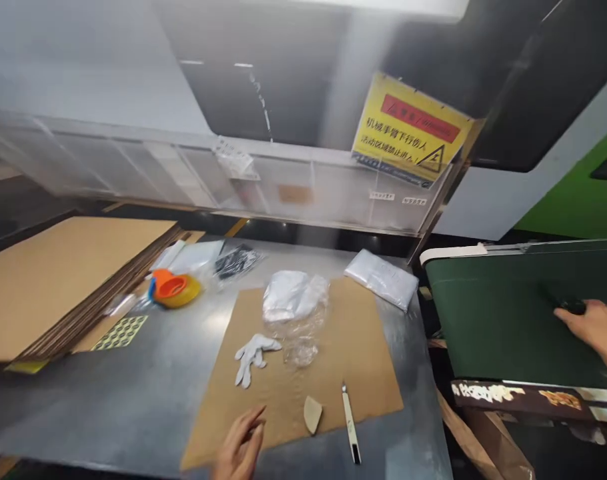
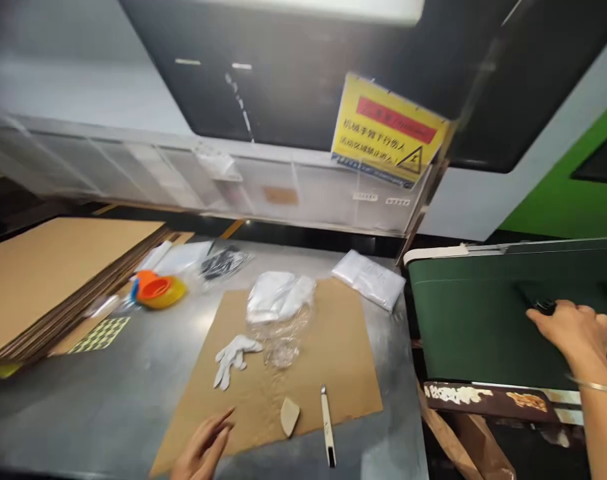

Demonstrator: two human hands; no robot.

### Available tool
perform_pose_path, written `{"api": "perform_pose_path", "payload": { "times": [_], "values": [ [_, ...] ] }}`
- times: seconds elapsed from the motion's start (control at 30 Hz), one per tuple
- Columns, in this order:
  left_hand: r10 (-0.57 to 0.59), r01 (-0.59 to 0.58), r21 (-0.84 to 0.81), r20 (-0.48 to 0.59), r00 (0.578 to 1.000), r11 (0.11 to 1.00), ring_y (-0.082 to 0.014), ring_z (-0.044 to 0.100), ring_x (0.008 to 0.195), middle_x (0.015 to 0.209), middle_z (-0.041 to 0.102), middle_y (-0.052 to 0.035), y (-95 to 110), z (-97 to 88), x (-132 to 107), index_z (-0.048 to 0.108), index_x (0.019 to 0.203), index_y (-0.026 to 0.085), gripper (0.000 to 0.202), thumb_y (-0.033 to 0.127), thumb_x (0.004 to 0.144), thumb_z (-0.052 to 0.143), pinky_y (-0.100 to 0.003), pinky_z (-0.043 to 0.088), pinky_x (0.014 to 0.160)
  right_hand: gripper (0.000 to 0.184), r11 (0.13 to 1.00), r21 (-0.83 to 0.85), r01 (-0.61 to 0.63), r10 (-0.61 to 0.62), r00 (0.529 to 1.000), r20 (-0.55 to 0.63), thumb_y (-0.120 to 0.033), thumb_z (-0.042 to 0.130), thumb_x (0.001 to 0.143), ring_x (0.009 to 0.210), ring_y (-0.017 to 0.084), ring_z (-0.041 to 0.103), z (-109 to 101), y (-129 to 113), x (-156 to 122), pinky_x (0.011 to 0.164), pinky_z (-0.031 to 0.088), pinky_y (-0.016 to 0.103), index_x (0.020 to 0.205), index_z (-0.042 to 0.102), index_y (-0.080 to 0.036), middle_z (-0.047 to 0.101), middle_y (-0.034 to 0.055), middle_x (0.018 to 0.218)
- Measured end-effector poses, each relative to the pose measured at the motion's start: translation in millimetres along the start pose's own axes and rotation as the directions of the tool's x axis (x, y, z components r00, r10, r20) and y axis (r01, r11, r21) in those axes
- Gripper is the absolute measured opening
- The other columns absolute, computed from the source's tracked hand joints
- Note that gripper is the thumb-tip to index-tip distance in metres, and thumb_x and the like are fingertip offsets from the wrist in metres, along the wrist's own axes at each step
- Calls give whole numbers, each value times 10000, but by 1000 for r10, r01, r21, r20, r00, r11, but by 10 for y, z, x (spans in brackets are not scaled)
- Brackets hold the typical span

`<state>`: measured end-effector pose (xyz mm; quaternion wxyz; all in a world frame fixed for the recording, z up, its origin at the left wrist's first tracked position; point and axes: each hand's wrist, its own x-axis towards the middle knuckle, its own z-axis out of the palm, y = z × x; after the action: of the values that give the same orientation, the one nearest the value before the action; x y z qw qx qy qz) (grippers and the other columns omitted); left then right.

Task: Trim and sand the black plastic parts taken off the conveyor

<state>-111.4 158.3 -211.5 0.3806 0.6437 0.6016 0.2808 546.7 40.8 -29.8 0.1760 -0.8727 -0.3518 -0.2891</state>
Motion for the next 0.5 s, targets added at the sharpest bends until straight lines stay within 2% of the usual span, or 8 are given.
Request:
{"api": "perform_pose_path", "payload": {
  "times": [0.07,0.1,0.13,0.17,0.27,0.37,0.43,0.5],
  "values": [
    [-107,138,-299,118,987,944,-257,590,963,1064,633,-82,205,155,-24,642,975,203,405,484,689,585,-381,466,856,378,988,76,135,-143,982,125,-589,527,649,804,310,561,-59,-705,-540,612,408,449,692,577,-217,548,147,700],
    [-136,203,-391,193,972,898,-255,595,944,1057,639,-89,327,235,-19,635,994,199,426,489,683,599,-387,454,866,379,962,189,198,-238,945,223,-536,526,688,785,288,558,-123,-1139,-908,614,424,428,839,593,-195,566,140,756],
    [-136,256,-478,272,953,840,-250,599,927,1058,640,-100,446,310,-12,618,1035,196,454,487,687,604,-390,448,866,396,922,319,220,-307,916,258,-478,542,705,819,280,545,-200,-1599,-1314,645,440,422,967,569,-182,575,135,843],
    [-96,283,-570,335,937,771,-247,595,932,1074,631,-113,554,374,-11,589,1091,195,498,488,689,608,-392,440,870,415,862,454,225,-374,887,270,-418,568,705,852,269,534,-282,-2057,-1733,674,453,413,1045,536,-183,574,122,910],
    [44,349,-781,432,901,517,-263,532,1057,1169,579,-133,743,449,-44,482,1222,202,643,509,675,620,-400,383,929,422,648,742,174,-592,728,345,-284,596,719,890,238,519,-480,-3193,-2815,748,465,395,1115,481,-194,558,93,975],
    [-91,426,-816,427,900,390,-230,539,1035,1100,608,-102,698,336,-59,440,1237,212,560,447,746,575,-387,354,953,503,514,856,65,-688,627,366,-309,547,794,974,228,500,-495,-3761,-3383,800,461,373,1252,381,-180,530,106,1069],
    [-191,425,-792,380,905,437,-209,555,981,1025,627,-80,568,199,-34,448,1214,209,488,391,775,558,-371,364,937,423,500,865,47,-720,577,385,-332,496,837,1004,199,494,-371,-3899,-3534,828,452,331,1239,416,-226,532,74,1085],
    [-194,375,-737,323,926,563,-202,552,957,978,629,-75,408,58,-7,499,1152,183,439,347,756,594,-345,372,918,267,576,816,51,-679,586,443,-305,432,874,955,180,513,-157,-3967,-3636,811,450,308,1116,524,-241,555,56,1007]
  ]
}}
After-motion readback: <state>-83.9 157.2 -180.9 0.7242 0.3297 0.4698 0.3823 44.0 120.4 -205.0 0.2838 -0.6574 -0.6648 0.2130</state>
